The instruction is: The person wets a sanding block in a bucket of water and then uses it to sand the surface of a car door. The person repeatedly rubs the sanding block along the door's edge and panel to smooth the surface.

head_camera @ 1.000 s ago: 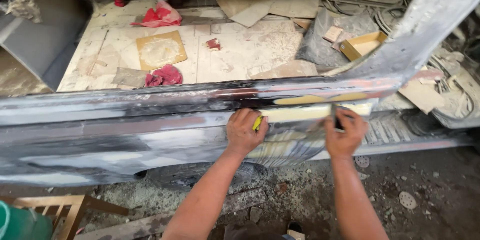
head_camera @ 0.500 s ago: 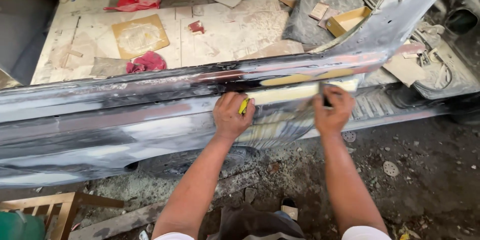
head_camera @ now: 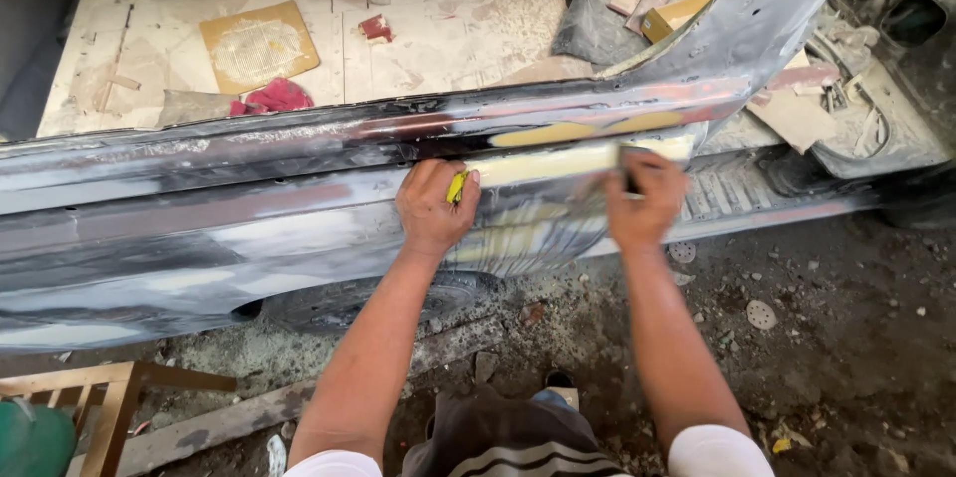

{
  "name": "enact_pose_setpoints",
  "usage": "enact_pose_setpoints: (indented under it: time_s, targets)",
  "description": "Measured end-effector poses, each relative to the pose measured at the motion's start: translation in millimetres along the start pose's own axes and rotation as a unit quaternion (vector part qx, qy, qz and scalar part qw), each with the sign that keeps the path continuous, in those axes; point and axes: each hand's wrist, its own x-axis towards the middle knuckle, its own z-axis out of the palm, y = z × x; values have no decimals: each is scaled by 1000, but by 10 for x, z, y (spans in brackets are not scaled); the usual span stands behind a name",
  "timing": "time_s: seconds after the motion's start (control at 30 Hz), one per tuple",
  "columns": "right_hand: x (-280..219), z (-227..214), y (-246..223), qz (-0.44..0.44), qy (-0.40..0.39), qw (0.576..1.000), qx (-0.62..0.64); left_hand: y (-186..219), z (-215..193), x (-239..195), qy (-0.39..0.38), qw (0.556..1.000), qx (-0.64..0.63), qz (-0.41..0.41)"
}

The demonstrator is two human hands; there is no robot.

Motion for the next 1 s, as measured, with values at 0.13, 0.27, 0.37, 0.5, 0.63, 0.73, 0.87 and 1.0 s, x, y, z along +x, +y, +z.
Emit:
enact_pose_setpoints:
  time_s: [0.13, 0.27, 0.37, 0.5, 0.63, 0.73, 0.87, 1.0]
  targets:
    - [11, 17, -182, 48, 33, 998, -12, 18, 66, -17, 7, 1000, 15, -12]
    - [-105, 418, -1238, -98, -42, 992, 62, 24, 40, -20, 16, 999, 23, -15]
    - [-71, 411, -1408, -160, -96, 978, 93, 13, 59, -39, 13, 1000, 18, -16]
    - [62, 131, -434, -72, -44, 996, 27, 16, 42, -9, 15, 1000, 10, -15]
    - [68, -124, 200, 20, 21, 998, 62, 47, 75, -35, 31, 999, 26, -10]
    - [-22, 115, -107, 51, 33, 998, -11, 54, 93, -8, 36, 999, 29, -15]
    - [-141, 320, -1213, -122, -85, 986, 80, 59, 87, -23, 28, 999, 24, -28]
    - [-131, 311, -922, -141, -126, 977, 100, 43, 68, -13, 22, 999, 30, -18]
